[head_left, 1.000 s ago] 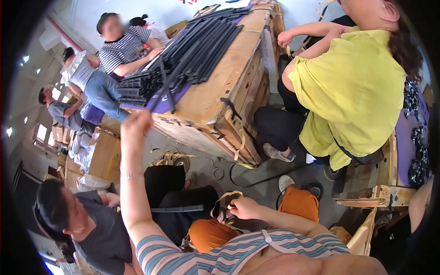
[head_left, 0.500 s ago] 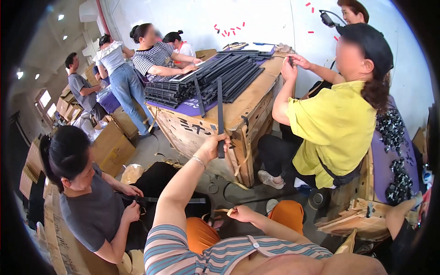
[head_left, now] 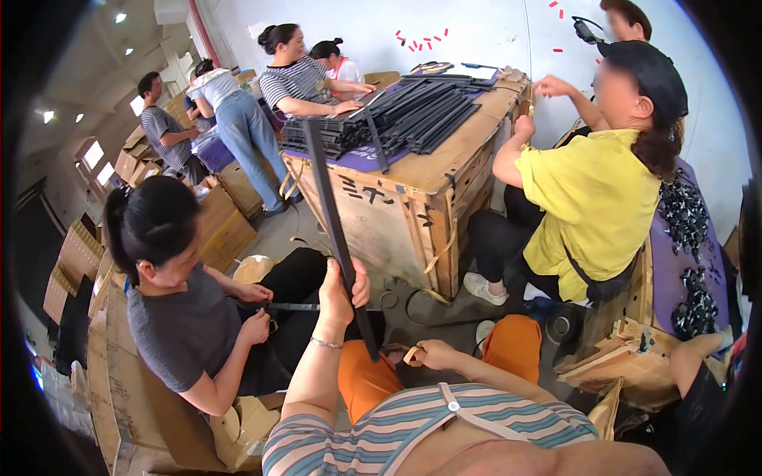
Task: The recorder bundles black rectangular components using elastic straps in a manufacturing environment.
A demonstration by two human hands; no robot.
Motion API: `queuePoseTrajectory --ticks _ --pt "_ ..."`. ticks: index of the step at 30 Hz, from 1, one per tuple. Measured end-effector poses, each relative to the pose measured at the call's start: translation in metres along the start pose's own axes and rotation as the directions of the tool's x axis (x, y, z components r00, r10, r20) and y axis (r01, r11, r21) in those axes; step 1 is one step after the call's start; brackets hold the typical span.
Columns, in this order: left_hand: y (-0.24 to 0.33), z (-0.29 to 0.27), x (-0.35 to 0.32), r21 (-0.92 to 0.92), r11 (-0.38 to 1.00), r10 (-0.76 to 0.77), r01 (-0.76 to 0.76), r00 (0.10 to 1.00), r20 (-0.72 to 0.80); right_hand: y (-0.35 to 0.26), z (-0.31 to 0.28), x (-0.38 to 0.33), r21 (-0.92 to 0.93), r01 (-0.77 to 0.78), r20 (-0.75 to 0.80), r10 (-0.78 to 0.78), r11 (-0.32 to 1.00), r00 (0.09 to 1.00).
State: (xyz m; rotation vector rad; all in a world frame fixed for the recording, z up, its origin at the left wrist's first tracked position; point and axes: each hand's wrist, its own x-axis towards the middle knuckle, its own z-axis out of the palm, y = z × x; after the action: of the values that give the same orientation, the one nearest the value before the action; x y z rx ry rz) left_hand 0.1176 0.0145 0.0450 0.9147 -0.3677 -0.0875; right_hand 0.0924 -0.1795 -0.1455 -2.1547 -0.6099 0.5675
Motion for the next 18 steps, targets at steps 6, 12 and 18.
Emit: queuePoseTrajectory --ticks 6,12,18 --pt "0.023 0.016 -0.037 -0.185 0.978 -0.056 0.095 0.977 0.205 -0.028 -0.025 -0.013 -0.044 0.068 -0.231 -0.076 0.997 0.970" --pt "0.028 0.040 -0.049 0.268 0.927 -0.251 0.262 0.965 -0.077 -0.101 -0.095 -0.029 -0.154 0.209 -0.584 -0.260 0.966 0.769" --pt "0.001 0.047 -0.049 0.495 0.816 -0.264 0.299 0.954 -0.140 -0.130 -0.102 -0.049 -0.232 0.272 -0.584 -0.358 0.934 0.729"
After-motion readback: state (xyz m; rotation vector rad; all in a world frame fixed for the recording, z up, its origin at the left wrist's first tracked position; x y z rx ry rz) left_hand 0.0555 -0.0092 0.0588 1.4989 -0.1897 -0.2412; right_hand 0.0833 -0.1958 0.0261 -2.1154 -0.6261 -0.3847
